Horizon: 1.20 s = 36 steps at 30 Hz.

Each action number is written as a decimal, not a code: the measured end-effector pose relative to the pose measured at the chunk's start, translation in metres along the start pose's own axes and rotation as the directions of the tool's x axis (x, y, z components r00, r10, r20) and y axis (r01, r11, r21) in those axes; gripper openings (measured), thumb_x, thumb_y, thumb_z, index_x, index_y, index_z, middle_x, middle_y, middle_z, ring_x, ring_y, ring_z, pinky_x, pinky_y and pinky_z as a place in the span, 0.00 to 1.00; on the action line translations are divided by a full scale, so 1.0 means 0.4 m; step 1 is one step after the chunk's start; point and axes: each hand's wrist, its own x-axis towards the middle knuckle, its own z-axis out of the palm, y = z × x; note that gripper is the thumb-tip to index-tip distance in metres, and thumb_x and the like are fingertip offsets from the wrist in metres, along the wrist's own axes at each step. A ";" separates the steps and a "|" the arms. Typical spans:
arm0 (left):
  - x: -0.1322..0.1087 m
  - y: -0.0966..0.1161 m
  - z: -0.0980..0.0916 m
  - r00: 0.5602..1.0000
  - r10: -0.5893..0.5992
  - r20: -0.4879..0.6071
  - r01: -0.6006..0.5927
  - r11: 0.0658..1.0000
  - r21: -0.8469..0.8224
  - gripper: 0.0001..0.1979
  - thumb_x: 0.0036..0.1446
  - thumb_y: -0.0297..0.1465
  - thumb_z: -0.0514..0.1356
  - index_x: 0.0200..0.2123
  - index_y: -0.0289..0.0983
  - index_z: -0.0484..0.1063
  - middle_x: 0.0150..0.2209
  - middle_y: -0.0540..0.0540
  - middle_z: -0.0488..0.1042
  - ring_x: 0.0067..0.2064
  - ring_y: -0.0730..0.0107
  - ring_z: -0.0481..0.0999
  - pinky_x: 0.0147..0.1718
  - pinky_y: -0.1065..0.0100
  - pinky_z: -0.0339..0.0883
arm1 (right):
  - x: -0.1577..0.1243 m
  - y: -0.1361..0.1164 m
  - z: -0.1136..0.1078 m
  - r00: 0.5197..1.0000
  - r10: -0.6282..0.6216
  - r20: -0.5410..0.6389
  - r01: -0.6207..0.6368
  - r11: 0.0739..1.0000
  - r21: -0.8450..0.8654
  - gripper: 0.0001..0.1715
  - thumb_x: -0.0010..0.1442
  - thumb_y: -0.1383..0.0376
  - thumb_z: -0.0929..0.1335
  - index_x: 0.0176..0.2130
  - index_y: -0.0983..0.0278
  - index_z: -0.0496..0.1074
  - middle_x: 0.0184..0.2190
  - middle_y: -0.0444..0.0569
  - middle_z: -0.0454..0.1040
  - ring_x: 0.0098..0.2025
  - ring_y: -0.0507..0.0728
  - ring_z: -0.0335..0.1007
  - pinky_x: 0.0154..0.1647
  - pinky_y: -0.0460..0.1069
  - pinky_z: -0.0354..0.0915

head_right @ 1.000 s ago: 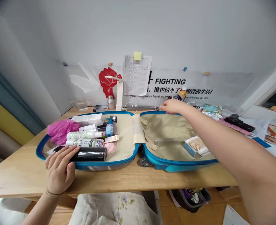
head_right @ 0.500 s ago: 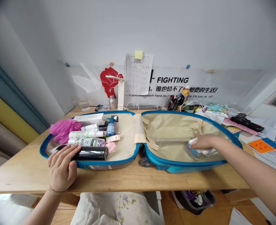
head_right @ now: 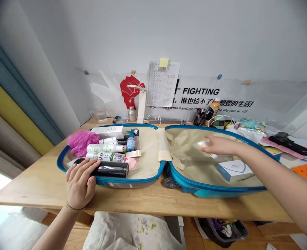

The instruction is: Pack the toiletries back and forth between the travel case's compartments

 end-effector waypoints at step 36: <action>-0.002 0.002 -0.002 1.000 -0.019 0.019 0.019 1.000 -0.007 0.22 0.65 0.32 0.49 0.60 0.41 0.69 0.52 0.42 0.77 0.57 0.57 0.71 0.60 0.57 0.50 | 0.038 -0.595 -0.088 0.673 -0.687 -0.275 0.740 0.627 0.244 0.31 0.72 0.57 0.53 0.69 0.61 0.51 0.69 0.48 0.57 0.66 0.53 0.57 0.64 0.49 0.58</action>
